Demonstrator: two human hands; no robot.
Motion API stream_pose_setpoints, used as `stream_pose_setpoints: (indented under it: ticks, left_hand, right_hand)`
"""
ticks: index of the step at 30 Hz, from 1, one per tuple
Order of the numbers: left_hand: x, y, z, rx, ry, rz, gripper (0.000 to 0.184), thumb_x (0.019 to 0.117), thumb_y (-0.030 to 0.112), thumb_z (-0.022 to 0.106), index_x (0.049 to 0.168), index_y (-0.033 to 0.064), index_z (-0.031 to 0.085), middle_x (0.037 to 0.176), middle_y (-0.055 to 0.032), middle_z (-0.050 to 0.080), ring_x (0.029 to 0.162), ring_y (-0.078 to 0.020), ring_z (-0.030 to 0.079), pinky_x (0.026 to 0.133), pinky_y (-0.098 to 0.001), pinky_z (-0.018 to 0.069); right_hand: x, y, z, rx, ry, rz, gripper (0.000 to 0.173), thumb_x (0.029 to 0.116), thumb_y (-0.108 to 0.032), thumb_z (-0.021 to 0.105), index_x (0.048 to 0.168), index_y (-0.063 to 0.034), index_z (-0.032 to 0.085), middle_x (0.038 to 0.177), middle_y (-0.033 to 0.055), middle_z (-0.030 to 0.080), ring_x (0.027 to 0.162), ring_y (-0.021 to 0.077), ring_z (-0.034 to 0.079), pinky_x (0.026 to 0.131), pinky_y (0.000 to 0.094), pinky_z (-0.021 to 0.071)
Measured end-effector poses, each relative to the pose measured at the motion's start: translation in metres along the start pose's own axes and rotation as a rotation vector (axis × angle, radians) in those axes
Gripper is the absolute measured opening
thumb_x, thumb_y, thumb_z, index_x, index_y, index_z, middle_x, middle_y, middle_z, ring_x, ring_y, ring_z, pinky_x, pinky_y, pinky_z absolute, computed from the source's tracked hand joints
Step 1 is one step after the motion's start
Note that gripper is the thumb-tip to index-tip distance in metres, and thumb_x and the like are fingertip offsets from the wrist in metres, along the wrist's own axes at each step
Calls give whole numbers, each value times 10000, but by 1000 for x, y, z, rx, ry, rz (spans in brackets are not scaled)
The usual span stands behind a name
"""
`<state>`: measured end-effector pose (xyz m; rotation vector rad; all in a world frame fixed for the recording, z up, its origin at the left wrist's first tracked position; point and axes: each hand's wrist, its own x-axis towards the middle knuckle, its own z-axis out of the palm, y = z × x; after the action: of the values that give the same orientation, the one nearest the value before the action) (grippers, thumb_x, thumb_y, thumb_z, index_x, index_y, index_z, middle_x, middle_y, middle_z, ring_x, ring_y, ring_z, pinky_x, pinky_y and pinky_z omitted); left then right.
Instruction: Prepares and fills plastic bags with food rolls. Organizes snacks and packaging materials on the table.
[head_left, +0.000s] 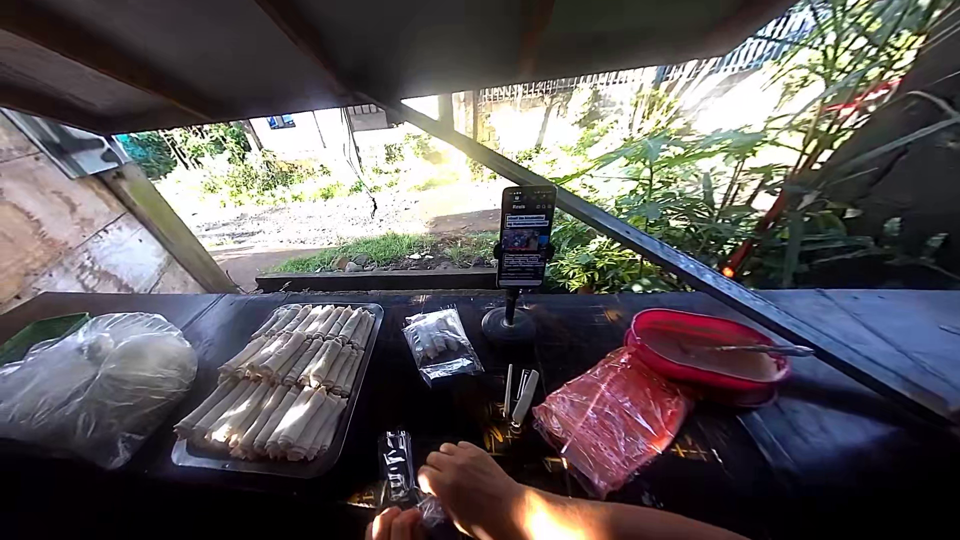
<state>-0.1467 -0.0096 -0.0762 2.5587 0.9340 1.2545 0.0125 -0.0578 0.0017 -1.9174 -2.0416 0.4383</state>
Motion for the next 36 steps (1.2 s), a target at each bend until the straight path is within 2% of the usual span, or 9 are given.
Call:
stream_pose_setpoints:
  ticks: [6,10,14,16,20,24,29,32,36]
  left_hand:
    - [-4,-12,-6,-185,-59,5,105,812,-46,623,717,-25,662,835,-218,671,843,-341,680,796,-372,567]
    - [-5,-18,-6,-218,-105,28,154,779,-8,648,639,33,698,785,-165,687,817,-312,670,788,-364,551]
    - [-3,-13,2,-166,-243,54,136,777,-43,670,702,40,746,871,-162,720,835,-325,704,739,-386,593]
    - [-1,-10,6,-151,-275,65,148,780,-51,659,710,42,750,895,-167,731,833,-332,711,719,-398,597]
    - [2,-9,7,-150,-300,41,149,778,-55,663,722,46,757,909,-156,736,831,-326,710,719,-389,596]
    - [4,-9,5,-162,-333,18,128,776,-51,675,729,35,757,910,-163,731,841,-327,706,730,-396,593]
    - [8,-7,9,-195,-343,18,98,776,-34,702,744,30,768,910,-165,736,869,-342,710,763,-416,595]
    - [20,-3,4,-251,-333,-51,88,822,-44,693,822,-18,777,959,-241,728,966,-431,703,859,-533,573]
    - [26,-13,22,-205,37,14,183,891,44,630,816,70,795,882,-159,682,859,-171,643,831,-192,511]
  right_hand:
    - [-3,41,-19,125,-184,71,227,941,-105,661,1127,26,680,1129,242,657,1124,424,613,922,568,477]
    - [11,78,-28,-27,39,-42,403,913,-312,756,1144,12,691,1276,240,636,1250,422,570,994,584,460]
    - [47,110,-39,-203,59,128,691,869,-17,725,1515,-104,497,1655,235,289,1532,501,201,1131,749,230]
    - [69,123,-41,-242,16,237,788,880,67,666,1582,-172,401,1700,198,184,1537,537,125,1069,808,263]
    - [98,137,-49,-191,-67,418,714,1012,35,489,1636,-249,288,1720,170,119,1537,544,104,1039,766,358]
    - [117,149,-43,-154,-71,456,735,1014,66,455,1642,-266,264,1695,233,158,1505,574,181,1045,693,418]
    - [139,164,-42,-86,37,425,627,1047,-1,427,1602,-286,372,1651,235,295,1470,564,295,1035,666,455]
    - [157,163,-47,-105,7,480,668,1041,19,436,1613,-310,336,1685,190,244,1489,562,256,1019,682,454]
    - [167,161,-48,-86,-8,482,702,1016,34,475,1623,-281,316,1703,181,189,1514,556,187,1045,718,403]
